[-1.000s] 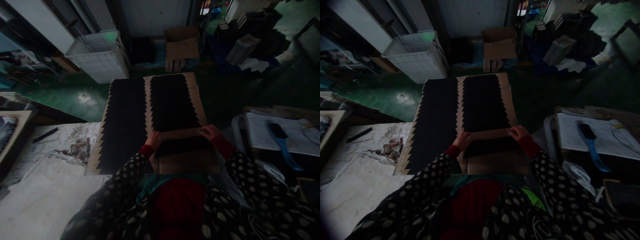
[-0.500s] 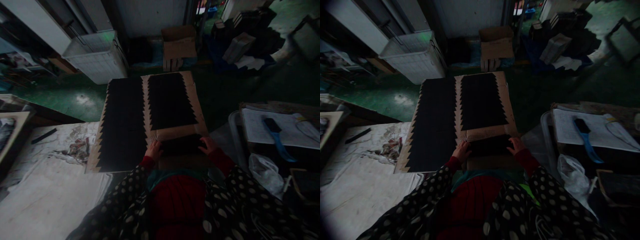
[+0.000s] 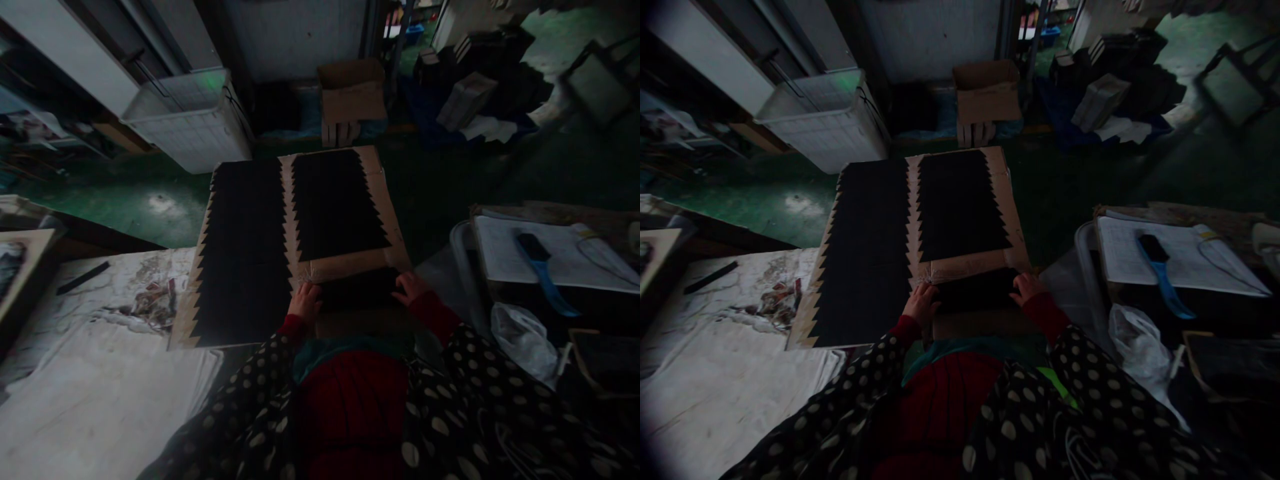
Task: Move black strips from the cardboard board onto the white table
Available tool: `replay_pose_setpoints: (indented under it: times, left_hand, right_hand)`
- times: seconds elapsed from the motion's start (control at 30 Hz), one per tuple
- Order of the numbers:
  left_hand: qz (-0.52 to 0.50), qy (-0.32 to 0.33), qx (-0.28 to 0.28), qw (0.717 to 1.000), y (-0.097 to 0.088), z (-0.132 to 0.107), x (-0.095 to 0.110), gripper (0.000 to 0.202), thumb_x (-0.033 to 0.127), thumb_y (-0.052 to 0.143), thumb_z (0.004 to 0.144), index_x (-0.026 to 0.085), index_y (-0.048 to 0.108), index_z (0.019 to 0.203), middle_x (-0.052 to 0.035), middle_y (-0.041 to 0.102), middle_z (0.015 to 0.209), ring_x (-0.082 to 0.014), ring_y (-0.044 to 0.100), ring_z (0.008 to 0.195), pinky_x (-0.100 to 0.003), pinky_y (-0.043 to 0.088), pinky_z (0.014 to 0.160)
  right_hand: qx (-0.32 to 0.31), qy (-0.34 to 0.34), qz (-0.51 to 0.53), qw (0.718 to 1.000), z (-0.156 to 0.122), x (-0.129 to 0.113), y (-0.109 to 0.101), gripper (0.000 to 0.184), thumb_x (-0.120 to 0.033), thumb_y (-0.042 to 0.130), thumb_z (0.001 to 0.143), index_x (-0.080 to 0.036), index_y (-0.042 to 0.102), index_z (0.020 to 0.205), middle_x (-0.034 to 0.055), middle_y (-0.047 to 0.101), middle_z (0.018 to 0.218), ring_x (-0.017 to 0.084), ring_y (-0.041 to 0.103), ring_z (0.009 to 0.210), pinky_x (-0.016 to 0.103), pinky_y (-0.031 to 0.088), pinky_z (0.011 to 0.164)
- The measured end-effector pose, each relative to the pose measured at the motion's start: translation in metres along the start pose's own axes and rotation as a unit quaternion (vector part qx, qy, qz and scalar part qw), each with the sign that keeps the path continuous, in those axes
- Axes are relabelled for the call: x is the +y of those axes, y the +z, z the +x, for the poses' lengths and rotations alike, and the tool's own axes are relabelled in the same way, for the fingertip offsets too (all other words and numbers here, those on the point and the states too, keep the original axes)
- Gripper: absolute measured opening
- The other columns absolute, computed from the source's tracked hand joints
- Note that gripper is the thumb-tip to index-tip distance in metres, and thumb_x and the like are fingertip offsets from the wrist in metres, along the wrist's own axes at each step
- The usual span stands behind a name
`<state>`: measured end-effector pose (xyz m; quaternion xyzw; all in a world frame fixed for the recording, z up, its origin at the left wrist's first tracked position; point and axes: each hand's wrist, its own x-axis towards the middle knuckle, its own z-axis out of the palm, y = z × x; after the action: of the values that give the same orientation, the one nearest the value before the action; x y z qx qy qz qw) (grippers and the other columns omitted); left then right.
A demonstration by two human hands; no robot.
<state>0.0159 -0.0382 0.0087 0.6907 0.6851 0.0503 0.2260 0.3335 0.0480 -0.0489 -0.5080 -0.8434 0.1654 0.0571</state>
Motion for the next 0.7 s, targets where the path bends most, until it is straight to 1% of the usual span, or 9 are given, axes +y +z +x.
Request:
replay_pose_setpoints:
  times: [0.07,0.17,0.23,0.3,0.4,0.5,0.57,0.63,0.7]
  left_hand:
    - [-0.004,0.004,0.001,1.000,0.000,0.001,-0.002,0.027,0.020,0.053,0.071,0.018,0.052,0.097,-0.0078,0.046,0.103,-0.0217,0.041,0.099,-0.036,0.037,0.087]
    - [-0.016,0.014,-0.002,1.000,-0.001,0.001,-0.003,0.038,0.019,0.053,0.071,0.018,0.048,0.109,-0.0081,0.046,0.108,-0.0221,0.040,0.102,-0.037,0.035,0.090]
    - [-0.029,0.020,-0.001,0.999,-0.001,0.001,-0.004,0.047,0.017,0.053,0.070,0.019,0.045,0.116,-0.0078,0.045,0.114,-0.0230,0.038,0.106,-0.039,0.033,0.093]
    - [-0.045,0.027,0.001,0.999,-0.001,0.001,-0.004,0.046,0.013,0.052,0.069,0.020,0.047,0.114,-0.0067,0.044,0.117,-0.0230,0.037,0.108,-0.039,0.031,0.095]
    - [-0.079,0.029,0.004,0.996,-0.001,-0.002,-0.006,0.029,0.011,0.052,0.068,0.020,0.058,0.095,-0.0053,0.048,0.114,-0.0217,0.039,0.107,-0.039,0.031,0.095]
    - [-0.131,0.010,0.004,0.991,-0.002,-0.004,-0.014,0.015,0.016,0.052,0.069,0.019,0.059,0.082,-0.0036,0.057,0.094,-0.0180,0.048,0.093,-0.033,0.038,0.087]
    - [-0.173,-0.018,0.010,0.985,-0.004,-0.003,-0.022,0.015,0.022,0.052,0.071,0.019,0.058,0.084,-0.0012,0.059,0.084,-0.0142,0.053,0.081,-0.028,0.043,0.077]
    - [-0.215,-0.050,0.027,0.975,-0.007,0.005,-0.031,0.019,0.026,0.050,0.072,0.019,0.056,0.090,-0.0001,0.060,0.083,-0.0116,0.055,0.076,-0.024,0.044,0.071]
    - [-0.250,-0.083,0.046,0.964,-0.011,0.019,-0.039,0.025,0.025,0.047,0.074,0.017,0.053,0.097,-0.0002,0.061,0.084,-0.0102,0.055,0.074,-0.022,0.045,0.067]
  right_hand:
    - [0.003,-0.008,0.024,1.000,-0.001,0.000,0.004,0.020,-0.033,0.054,0.075,-0.014,0.052,0.079,0.0025,0.051,0.078,0.013,0.048,0.074,0.031,0.041,0.069]
    - [0.009,-0.045,0.083,0.995,-0.005,0.000,0.004,0.021,-0.034,0.051,0.078,-0.013,0.054,0.081,0.0035,0.054,0.078,0.013,0.051,0.075,0.032,0.042,0.070]
    - [0.015,-0.077,0.130,0.988,-0.010,-0.001,-0.002,0.023,-0.036,0.049,0.079,-0.013,0.056,0.079,0.0047,0.056,0.080,0.014,0.052,0.078,0.033,0.043,0.073]
    - [0.024,-0.091,0.173,0.980,-0.015,-0.003,-0.012,0.024,-0.037,0.047,0.079,-0.015,0.058,0.080,0.0053,0.058,0.081,0.014,0.054,0.080,0.033,0.044,0.074]
    - [0.043,-0.066,0.214,0.974,-0.018,-0.007,-0.026,0.023,-0.038,0.045,0.079,-0.021,0.059,0.087,0.0050,0.060,0.086,0.016,0.056,0.081,0.033,0.046,0.075]
    - [0.061,-0.023,0.239,0.969,-0.010,-0.007,-0.032,0.026,-0.038,0.044,0.078,-0.023,0.058,0.094,0.0048,0.061,0.093,0.019,0.057,0.086,0.034,0.047,0.076]
    - [0.066,0.001,0.255,0.965,0.003,-0.005,-0.032,0.030,-0.037,0.044,0.077,-0.023,0.055,0.102,0.0052,0.060,0.099,0.019,0.056,0.090,0.034,0.047,0.077]
    - [0.070,0.026,0.268,0.960,0.019,-0.004,-0.029,0.035,-0.035,0.046,0.076,-0.020,0.052,0.107,0.0063,0.058,0.102,0.018,0.056,0.090,0.034,0.047,0.077]
    - [0.081,0.058,0.274,0.957,0.038,-0.004,-0.025,0.039,-0.034,0.049,0.075,-0.017,0.049,0.110,0.0079,0.058,0.101,0.017,0.057,0.086,0.034,0.047,0.075]
